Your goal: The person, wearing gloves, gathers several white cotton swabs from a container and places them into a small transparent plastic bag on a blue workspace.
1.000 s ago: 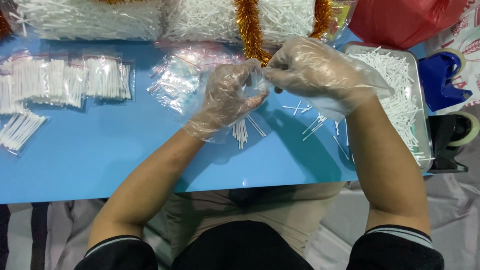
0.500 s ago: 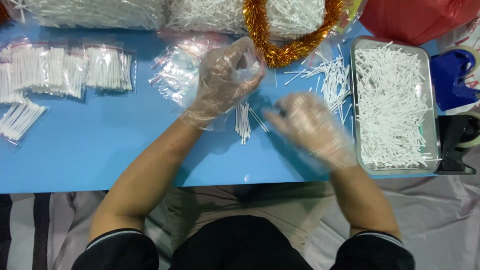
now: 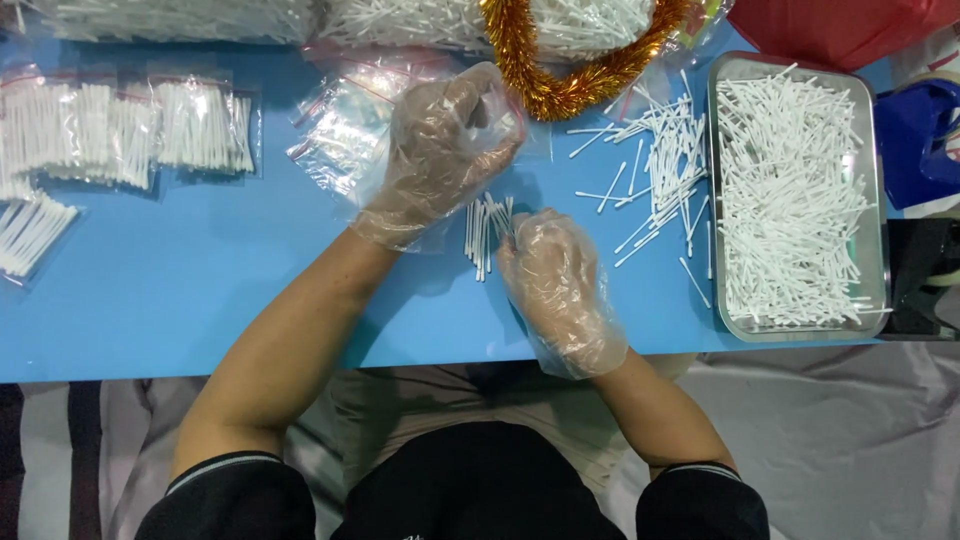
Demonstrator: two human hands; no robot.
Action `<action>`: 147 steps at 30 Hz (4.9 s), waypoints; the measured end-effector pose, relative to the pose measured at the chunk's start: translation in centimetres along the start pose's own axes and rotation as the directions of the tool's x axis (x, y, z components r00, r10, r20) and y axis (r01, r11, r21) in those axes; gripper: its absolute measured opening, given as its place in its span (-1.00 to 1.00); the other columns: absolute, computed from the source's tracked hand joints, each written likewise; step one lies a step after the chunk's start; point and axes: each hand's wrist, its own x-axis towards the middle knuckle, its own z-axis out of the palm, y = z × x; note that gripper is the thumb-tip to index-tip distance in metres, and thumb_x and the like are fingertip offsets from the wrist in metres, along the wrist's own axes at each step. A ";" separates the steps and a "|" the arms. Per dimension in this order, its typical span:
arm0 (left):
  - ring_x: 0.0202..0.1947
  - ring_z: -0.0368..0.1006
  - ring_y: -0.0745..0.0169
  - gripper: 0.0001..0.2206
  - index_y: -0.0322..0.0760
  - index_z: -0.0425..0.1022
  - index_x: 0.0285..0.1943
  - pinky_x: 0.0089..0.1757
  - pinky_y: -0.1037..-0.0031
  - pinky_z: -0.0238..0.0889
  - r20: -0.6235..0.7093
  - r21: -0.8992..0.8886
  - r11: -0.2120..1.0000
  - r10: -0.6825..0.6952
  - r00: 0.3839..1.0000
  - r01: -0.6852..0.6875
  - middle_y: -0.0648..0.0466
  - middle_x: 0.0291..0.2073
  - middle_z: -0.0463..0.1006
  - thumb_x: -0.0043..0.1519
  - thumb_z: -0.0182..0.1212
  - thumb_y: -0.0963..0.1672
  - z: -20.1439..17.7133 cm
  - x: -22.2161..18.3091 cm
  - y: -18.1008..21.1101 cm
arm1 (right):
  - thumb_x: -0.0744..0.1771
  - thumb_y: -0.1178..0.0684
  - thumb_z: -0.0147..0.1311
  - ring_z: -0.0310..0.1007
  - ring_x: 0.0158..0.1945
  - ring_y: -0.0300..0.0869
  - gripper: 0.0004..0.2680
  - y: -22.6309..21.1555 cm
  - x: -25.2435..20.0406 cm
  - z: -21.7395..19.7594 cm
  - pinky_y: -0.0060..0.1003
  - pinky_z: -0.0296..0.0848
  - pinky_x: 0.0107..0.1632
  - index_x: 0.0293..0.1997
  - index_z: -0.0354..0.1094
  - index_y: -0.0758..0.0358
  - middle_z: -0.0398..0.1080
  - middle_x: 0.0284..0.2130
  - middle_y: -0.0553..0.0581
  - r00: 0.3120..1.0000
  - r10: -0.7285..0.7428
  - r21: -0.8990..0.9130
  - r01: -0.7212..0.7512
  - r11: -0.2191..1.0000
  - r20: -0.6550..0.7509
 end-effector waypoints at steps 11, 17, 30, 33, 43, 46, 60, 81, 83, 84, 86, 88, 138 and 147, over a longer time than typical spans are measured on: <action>-0.57 0.27 0.33 -0.69 -0.22 0.53 -0.01 -0.34 0.46 0.27 0.008 0.123 0.991 0.049 0.999 -0.050 0.20 -0.57 0.42 0.11 0.51 -0.13 1.0 -0.6 -0.9 | 0.23 0.28 0.10 0.28 -0.45 -0.08 -0.95 0.1 -0.5 2.4 -0.19 0.36 -0.34 -0.36 0.34 0.30 0.31 -0.48 0.16 0.994 -0.052 -0.144 0.039 0.989 -0.093; -0.55 0.20 0.30 -0.77 -0.18 0.44 -0.19 -0.39 0.44 0.18 0.002 0.054 0.997 0.053 0.999 -0.053 0.19 -0.55 0.32 0.10 0.44 -0.15 0.4 -0.2 0.1 | 0.29 0.33 0.03 0.20 -0.45 -0.13 -0.91 0.3 0.0 1.7 -0.24 0.33 -0.33 -0.36 0.25 0.29 0.20 -0.51 0.12 0.970 -0.168 -0.226 0.126 0.966 -0.178; -0.49 0.39 0.24 -0.70 -0.15 0.49 -0.11 -0.33 0.37 0.32 0.082 0.082 0.994 0.068 0.994 -0.074 0.18 -0.51 0.45 0.06 0.52 -0.12 0.5 -0.6 -0.3 | 0.39 0.16 0.05 0.20 -0.55 -0.27 -0.89 3.1 2.0 -4.6 -0.36 0.25 -0.51 -0.30 0.47 0.25 0.38 -0.54 0.03 0.878 0.382 0.323 -0.464 0.825 0.287; -0.51 0.25 0.53 -0.55 -0.10 0.25 -0.41 -0.44 0.74 0.20 0.163 0.092 0.992 -0.095 0.982 0.081 0.24 -0.49 0.22 0.15 0.47 0.10 0.8 -0.7 -0.1 | 0.41 0.10 0.09 0.58 -0.24 0.12 -0.87 3.8 2.5 -6.4 -0.13 0.46 -0.27 -0.29 0.50 0.23 0.53 -0.43 0.23 0.943 0.292 0.265 -0.325 0.908 0.159; -0.18 0.52 0.37 -0.42 0.10 0.40 0.22 -0.20 0.51 0.48 0.390 0.395 0.918 -0.137 0.911 -0.031 0.26 -0.25 0.53 0.04 0.51 0.11 1.9 -1.8 -0.2 | 0.38 0.19 0.07 0.50 -0.43 0.11 -0.82 3.9 5.8 -8.7 -0.18 0.40 -0.38 -0.45 0.46 0.30 0.45 -0.59 0.25 0.971 0.117 0.175 -0.154 0.972 0.207; -0.20 0.49 0.27 -0.47 -0.01 0.43 0.19 -0.11 0.39 0.45 0.354 0.229 0.966 -0.194 0.915 0.116 0.15 -0.28 0.50 0.06 0.55 -0.01 1.5 -1.6 0.2 | 0.37 0.22 0.09 0.50 -0.44 0.14 -0.83 3.0 6.5 -8.8 -0.16 0.41 -0.41 -0.45 0.47 0.36 0.45 -0.60 0.30 0.974 0.070 0.185 -0.111 0.976 0.216; -0.47 0.54 0.15 -0.70 -0.19 0.50 -0.27 -0.48 0.50 0.38 0.134 -0.060 0.988 -0.132 0.982 0.142 0.15 -0.52 0.51 0.09 0.52 0.00 1.6 -0.9 -0.4 | 0.42 0.20 -0.05 0.43 -0.38 -0.11 -0.85 2.4 7.8 -8.0 -0.24 0.40 -0.33 -0.16 0.51 0.32 0.43 -0.48 0.20 0.998 -0.020 0.426 -0.009 0.905 0.063; -0.52 0.49 0.22 -0.73 -0.13 0.47 -0.15 -0.48 0.52 0.36 0.207 -0.034 0.979 -0.192 0.959 0.203 0.13 -0.52 0.51 0.10 0.51 -0.10 0.7 -0.5 -1.0 | 0.35 0.07 0.11 0.52 -0.29 0.20 -0.85 -1.6 0.1 -0.8 0.02 0.57 -0.30 -0.19 0.53 0.36 0.47 -0.36 0.31 0.949 0.250 -0.025 -0.250 0.968 0.194; -0.52 0.47 0.19 -0.74 -0.17 0.47 -0.20 -0.48 0.50 0.35 0.207 -0.008 0.961 -0.269 0.941 0.277 0.09 -0.53 0.50 0.12 0.51 -0.07 0.8 -0.2 -0.3 | 0.33 0.17 0.07 0.35 -0.31 0.02 -0.92 -1.2 -0.1 -0.7 -0.17 0.44 -0.27 -0.18 0.41 0.35 0.35 -0.36 0.24 1.000 0.006 -0.225 -0.012 0.974 -0.031; -0.53 0.46 0.17 -0.72 -0.22 0.47 -0.24 -0.48 0.48 0.34 0.207 0.019 0.938 -0.343 0.916 0.347 0.04 -0.54 0.48 0.13 0.50 -0.05 0.9 -0.2 0.0 | 0.32 0.27 0.02 0.18 -0.33 -0.16 -0.94 -1.0 -0.4 -0.6 -0.36 0.31 -0.25 -0.17 0.30 0.34 0.23 -0.36 0.17 0.939 -0.285 -0.452 0.172 0.875 -0.194; -0.53 0.48 0.15 -0.73 -0.21 0.46 -0.26 -0.51 0.51 0.33 0.190 0.030 0.962 -0.273 0.943 0.272 0.04 -0.54 0.49 0.12 0.52 -0.07 0.8 -0.4 -0.2 | 0.30 0.19 0.06 0.30 -0.40 -0.13 -0.98 -0.1 -0.4 2.2 -0.31 0.37 -0.38 -0.30 0.32 0.25 0.25 -0.45 0.10 0.991 -0.099 -0.441 0.049 0.896 -0.091; -0.54 0.49 0.14 -0.74 -0.20 0.46 -0.28 -0.54 0.54 0.33 0.180 0.038 0.982 -0.187 0.966 0.183 0.03 -0.55 0.49 0.10 0.54 -0.10 0.8 -0.3 -0.4 | 0.28 0.10 0.11 0.43 -0.47 -0.10 -0.92 0.3 -0.3 3.7 -0.25 0.44 -0.50 -0.44 0.34 0.15 0.28 -0.54 0.03 0.995 0.100 -0.447 -0.088 0.890 0.004; -0.40 0.56 0.11 -0.66 -0.21 0.51 -0.03 -0.40 0.43 0.49 0.164 -0.034 0.977 -0.204 0.965 0.213 0.08 -0.45 0.56 0.07 0.55 -0.14 1.5 -1.1 -1.8 | 0.30 -0.39 0.13 0.52 -0.40 0.15 -0.55 1.8 -0.7 0.2 -0.02 0.54 -0.36 -0.21 0.48 0.34 0.42 -0.46 0.33 0.992 0.110 -0.160 -0.100 0.982 0.054; -0.56 0.34 0.27 -0.68 -0.35 0.53 0.00 -0.45 0.45 0.27 0.029 -0.070 0.995 -0.064 0.998 0.066 0.09 -0.50 0.51 0.09 0.51 -0.23 0.9 -0.7 -0.5 | 0.27 0.19 0.17 0.35 -0.41 -0.02 -0.89 -1.1 -1.2 1.7 -0.16 0.40 -0.35 -0.16 0.47 0.32 0.34 -0.39 0.20 0.998 0.068 -0.049 -0.068 0.996 0.002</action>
